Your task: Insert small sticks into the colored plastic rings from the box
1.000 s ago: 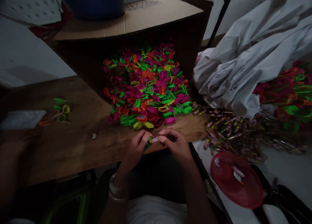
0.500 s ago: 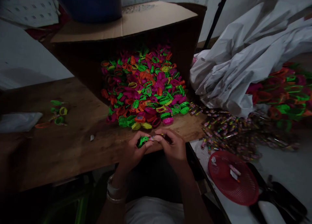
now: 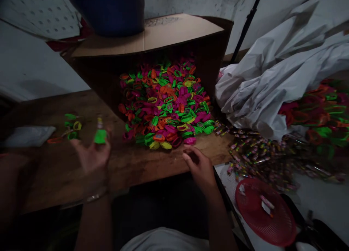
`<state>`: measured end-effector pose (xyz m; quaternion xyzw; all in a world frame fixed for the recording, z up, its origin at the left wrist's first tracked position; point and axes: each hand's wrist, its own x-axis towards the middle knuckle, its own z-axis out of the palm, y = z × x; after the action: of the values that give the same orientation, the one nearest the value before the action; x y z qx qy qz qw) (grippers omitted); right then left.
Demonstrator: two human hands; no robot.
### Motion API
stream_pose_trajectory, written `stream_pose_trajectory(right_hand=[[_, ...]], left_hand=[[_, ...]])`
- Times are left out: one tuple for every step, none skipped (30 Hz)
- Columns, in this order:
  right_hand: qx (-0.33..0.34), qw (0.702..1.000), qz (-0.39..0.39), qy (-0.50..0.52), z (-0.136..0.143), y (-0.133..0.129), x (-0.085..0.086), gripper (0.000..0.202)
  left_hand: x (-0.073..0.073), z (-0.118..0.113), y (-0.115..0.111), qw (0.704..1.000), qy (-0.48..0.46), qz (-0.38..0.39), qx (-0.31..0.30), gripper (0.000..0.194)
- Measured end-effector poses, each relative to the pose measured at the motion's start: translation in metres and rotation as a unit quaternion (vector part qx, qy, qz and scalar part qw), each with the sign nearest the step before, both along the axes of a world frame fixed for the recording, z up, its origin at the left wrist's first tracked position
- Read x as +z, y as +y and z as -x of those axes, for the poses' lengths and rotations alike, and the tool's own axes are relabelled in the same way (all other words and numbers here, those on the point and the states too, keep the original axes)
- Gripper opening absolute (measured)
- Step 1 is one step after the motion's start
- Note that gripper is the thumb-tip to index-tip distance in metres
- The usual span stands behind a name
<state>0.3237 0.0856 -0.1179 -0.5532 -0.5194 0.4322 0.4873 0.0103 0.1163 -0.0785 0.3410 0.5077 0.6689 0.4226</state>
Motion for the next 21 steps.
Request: stream_pose_trajectory(right_hand=[[-0.005, 1.000, -0.001, -0.002, -0.002, 0.001, -0.002, 0.038], [-0.010, 1.000, -0.001, -0.005, -0.004, 0.002, -0.003, 0.037], [-0.011, 1.000, -0.001, -0.010, -0.005, 0.002, -0.005, 0.036], [-0.010, 1.000, -0.001, -0.016, -0.006, 0.003, -0.007, 0.035], [-0.008, 1.000, -0.001, -0.026, -0.007, 0.004, -0.010, 0.034], [-0.007, 0.999, -0.004, -0.043, -0.009, 0.005, -0.012, 0.034], [-0.008, 0.998, -0.011, -0.068, -0.013, 0.005, -0.015, 0.034], [-0.012, 0.995, -0.019, -0.097, -0.018, 0.006, -0.017, 0.034], [-0.020, 0.991, -0.025, -0.128, -0.024, 0.006, -0.019, 0.035], [-0.032, 0.987, -0.030, -0.157, -0.033, 0.007, -0.021, 0.035], [-0.047, 0.982, -0.030, -0.183, -0.043, 0.007, -0.022, 0.035], [-0.063, 0.976, -0.026, -0.205, -0.054, 0.007, -0.023, 0.034], [-0.082, 0.970, -0.018, -0.227, -0.067, 0.007, -0.023, 0.033], [-0.102, 0.962, -0.008, -0.252, -0.079, 0.007, -0.023, 0.031], [-0.124, 0.952, 0.003, -0.278, -0.092, 0.008, -0.023, 0.030], [-0.146, 0.941, 0.015, -0.304, -0.103, 0.010, -0.023, 0.029], [-0.165, 0.930, 0.026, -0.328, -0.113, 0.014, -0.023, 0.028], [-0.180, 0.919, 0.036, -0.350, -0.120, 0.020, -0.023, 0.027], [-0.188, 0.908, 0.045, -0.371, -0.125, 0.028, -0.024, 0.027], [-0.189, 0.899, 0.053, -0.390, -0.128, 0.039, -0.024, 0.027], [-0.185, 0.891, 0.059, -0.410, -0.128, 0.051, -0.025, 0.026]], left_hand=[[0.004, 0.017, 0.005, 0.995, -0.038, -0.064, 0.064, 0.061], [0.006, 0.028, 0.009, 0.991, -0.058, -0.084, 0.088, 0.059], [0.005, 0.033, 0.013, 0.988, -0.059, -0.093, 0.112, 0.055], [0.002, 0.033, 0.016, 0.990, -0.017, -0.079, 0.116, 0.051], [-0.003, 0.027, 0.020, 0.992, 0.063, -0.045, 0.099, 0.047], [-0.010, 0.018, 0.023, 0.984, 0.160, -0.012, 0.074, 0.044], [-0.019, 0.006, 0.027, 0.966, 0.255, 0.016, 0.037, 0.040], [-0.027, -0.008, 0.030, 0.943, 0.332, 0.033, -0.002, 0.035], [-0.035, -0.021, 0.033, 0.922, 0.383, 0.042, -0.035, 0.029], [-0.042, -0.033, 0.036, 0.910, 0.408, 0.044, -0.055, 0.022], [-0.048, -0.043, 0.038, 0.905, 0.419, 0.043, -0.063, 0.018], [-0.053, -0.051, 0.040, 0.898, 0.434, 0.044, -0.065, 0.016], [-0.056, -0.056, 0.041, 0.891, 0.447, 0.044, -0.064, 0.014], [-0.058, -0.060, 0.043, 0.887, 0.457, 0.042, -0.058, 0.011], [-0.058, -0.061, 0.043, 0.885, 0.462, 0.037, -0.049, 0.007], [-0.058, -0.061, 0.044, 0.886, 0.461, 0.026, -0.040, 0.006], [-0.056, -0.059, 0.044, 0.891, 0.452, 0.012, -0.028, 0.008], [-0.054, -0.058, 0.043, 0.900, 0.436, -0.001, -0.019, 0.013], [-0.051, -0.057, 0.040, 0.910, 0.413, -0.009, -0.010, 0.018], [-0.048, -0.056, 0.037, 0.922, 0.388, -0.010, -0.003, 0.023], [-0.045, -0.056, 0.033, 0.933, 0.361, -0.006, 0.000, 0.027]])
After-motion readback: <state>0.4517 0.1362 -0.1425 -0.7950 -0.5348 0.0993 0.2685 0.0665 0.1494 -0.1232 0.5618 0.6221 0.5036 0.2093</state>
